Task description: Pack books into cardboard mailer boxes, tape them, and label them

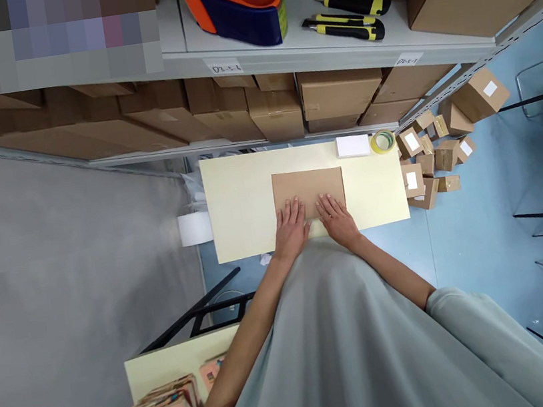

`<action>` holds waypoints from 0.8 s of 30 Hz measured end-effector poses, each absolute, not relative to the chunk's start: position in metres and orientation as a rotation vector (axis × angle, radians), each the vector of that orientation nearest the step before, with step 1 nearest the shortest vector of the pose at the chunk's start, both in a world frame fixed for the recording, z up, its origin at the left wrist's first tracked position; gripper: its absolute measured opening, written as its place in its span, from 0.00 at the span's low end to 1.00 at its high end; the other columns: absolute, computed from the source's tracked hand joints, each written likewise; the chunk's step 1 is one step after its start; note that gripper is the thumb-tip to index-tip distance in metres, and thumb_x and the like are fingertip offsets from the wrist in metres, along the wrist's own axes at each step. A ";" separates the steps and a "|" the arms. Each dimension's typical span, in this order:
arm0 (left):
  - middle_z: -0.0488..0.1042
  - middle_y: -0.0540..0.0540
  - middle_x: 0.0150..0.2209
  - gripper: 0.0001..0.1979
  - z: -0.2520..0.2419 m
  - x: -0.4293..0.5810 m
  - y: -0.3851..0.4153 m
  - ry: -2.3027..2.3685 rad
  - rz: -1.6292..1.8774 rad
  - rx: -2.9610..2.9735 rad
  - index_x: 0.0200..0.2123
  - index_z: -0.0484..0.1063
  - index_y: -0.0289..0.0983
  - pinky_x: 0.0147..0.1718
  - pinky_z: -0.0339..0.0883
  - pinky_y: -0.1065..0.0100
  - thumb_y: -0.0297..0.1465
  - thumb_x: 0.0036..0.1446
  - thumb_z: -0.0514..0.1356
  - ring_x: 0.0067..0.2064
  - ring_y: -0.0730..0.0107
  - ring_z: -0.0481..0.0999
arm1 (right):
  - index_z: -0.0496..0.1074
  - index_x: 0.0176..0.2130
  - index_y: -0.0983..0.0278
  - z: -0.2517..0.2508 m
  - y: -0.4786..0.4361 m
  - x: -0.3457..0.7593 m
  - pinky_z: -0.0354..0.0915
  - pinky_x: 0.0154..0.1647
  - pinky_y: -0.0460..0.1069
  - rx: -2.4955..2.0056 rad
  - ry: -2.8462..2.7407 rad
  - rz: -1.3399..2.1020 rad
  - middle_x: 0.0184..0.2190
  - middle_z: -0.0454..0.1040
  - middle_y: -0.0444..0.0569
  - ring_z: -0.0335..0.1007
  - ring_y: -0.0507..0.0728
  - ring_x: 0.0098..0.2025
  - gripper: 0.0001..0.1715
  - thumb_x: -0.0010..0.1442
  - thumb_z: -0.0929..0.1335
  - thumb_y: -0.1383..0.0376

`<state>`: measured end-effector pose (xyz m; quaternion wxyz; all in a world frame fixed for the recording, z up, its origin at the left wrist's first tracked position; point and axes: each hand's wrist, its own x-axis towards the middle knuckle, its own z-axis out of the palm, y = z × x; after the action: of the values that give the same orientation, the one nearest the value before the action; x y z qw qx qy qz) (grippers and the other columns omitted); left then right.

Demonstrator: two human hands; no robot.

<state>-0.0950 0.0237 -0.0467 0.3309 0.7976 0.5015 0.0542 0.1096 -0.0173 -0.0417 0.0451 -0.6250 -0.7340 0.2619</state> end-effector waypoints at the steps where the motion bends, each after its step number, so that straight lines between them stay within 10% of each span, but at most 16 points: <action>1: 0.55 0.33 0.79 0.32 -0.046 -0.094 0.025 1.308 0.131 2.089 0.76 0.61 0.33 0.78 0.44 0.38 0.38 0.74 0.51 0.81 0.44 0.48 | 0.58 0.78 0.66 -0.042 -0.016 0.108 0.45 0.83 0.64 -1.903 -2.260 0.818 0.81 0.51 0.56 0.42 0.63 0.84 0.34 0.78 0.59 0.66; 8: 0.54 0.33 0.80 0.36 -0.065 -0.132 0.037 1.560 0.414 1.829 0.76 0.61 0.36 0.77 0.52 0.42 0.45 0.71 0.57 0.81 0.47 0.52 | 0.52 0.79 0.74 -0.053 -0.021 0.143 0.53 0.81 0.63 -2.027 -1.894 0.786 0.82 0.45 0.64 0.38 0.67 0.84 0.44 0.77 0.64 0.53; 12: 0.68 0.26 0.72 0.40 -0.085 -0.154 0.035 1.664 0.374 1.409 0.72 0.64 0.35 0.70 0.65 0.42 0.49 0.64 0.65 0.74 0.43 0.67 | 0.50 0.80 0.66 -0.068 -0.033 0.162 0.70 0.70 0.67 -2.103 -1.489 1.062 0.75 0.64 0.65 0.66 0.70 0.74 0.56 0.68 0.73 0.46; 16: 0.78 0.34 0.63 0.35 -0.079 -0.154 0.028 1.558 0.380 1.356 0.65 0.72 0.39 0.66 0.72 0.43 0.47 0.59 0.69 0.65 0.47 0.78 | 0.60 0.77 0.59 -0.064 -0.037 0.162 0.77 0.62 0.64 -1.951 -1.372 1.259 0.62 0.81 0.53 0.80 0.66 0.60 0.48 0.66 0.73 0.50; 24: 0.75 0.41 0.49 0.25 -0.039 -0.130 0.041 1.636 0.782 1.399 0.61 0.77 0.38 0.55 0.80 0.57 0.44 0.67 0.63 0.52 0.59 0.82 | 0.77 0.62 0.61 -0.012 0.005 0.171 0.77 0.54 0.60 -2.102 -1.330 0.806 0.50 0.84 0.57 0.83 0.66 0.48 0.30 0.74 0.64 0.46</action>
<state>-0.1302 0.0406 -0.0395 0.4130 0.5564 0.6504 0.3110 0.1710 0.0053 -0.0115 0.2604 -0.7762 -0.4911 0.2975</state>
